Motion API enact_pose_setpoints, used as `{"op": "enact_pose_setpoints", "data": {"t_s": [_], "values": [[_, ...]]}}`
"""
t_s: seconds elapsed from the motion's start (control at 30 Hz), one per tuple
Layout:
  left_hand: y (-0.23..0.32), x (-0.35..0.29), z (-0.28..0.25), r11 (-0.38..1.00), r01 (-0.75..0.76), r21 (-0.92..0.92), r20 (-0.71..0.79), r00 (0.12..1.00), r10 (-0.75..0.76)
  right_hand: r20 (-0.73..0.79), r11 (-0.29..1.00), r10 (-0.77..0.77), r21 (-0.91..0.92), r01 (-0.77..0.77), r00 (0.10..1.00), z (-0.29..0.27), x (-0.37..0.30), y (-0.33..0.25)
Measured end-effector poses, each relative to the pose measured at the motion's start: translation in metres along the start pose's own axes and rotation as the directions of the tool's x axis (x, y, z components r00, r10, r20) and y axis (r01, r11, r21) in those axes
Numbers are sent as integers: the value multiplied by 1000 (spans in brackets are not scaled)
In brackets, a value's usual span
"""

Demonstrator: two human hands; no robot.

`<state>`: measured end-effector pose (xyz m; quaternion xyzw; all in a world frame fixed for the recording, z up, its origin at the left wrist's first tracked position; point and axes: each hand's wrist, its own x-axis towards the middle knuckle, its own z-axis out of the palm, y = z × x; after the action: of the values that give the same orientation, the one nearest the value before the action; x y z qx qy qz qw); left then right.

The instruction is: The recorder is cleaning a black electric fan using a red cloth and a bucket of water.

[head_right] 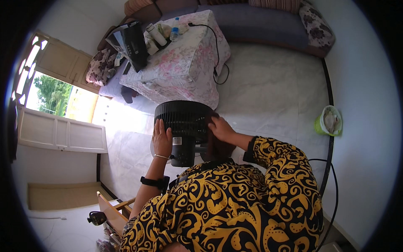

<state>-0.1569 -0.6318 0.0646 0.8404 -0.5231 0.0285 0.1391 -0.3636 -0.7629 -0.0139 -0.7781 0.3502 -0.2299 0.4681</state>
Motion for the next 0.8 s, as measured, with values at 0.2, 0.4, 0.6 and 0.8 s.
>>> {"op": "enact_pose_setpoints", "data": {"t_s": [0.2,0.4,0.6,0.8], "values": [[4,3,-1,1000,26,-1,14,1000,-26,-103,990,129,-37,-133,986,5,59,23],[3,-1,-6,998,46,-42,34,998,-44,-115,985,-165,-73,158,980,12,4,1],[5,1,-2,999,47,-17,26,999,-46,-138,984,-129,-140,109,982,0,60,9],[-2,-3,0,997,73,-12,40,997,-72,-165,916,-334,-288,278,928,10,18,-15]]}}
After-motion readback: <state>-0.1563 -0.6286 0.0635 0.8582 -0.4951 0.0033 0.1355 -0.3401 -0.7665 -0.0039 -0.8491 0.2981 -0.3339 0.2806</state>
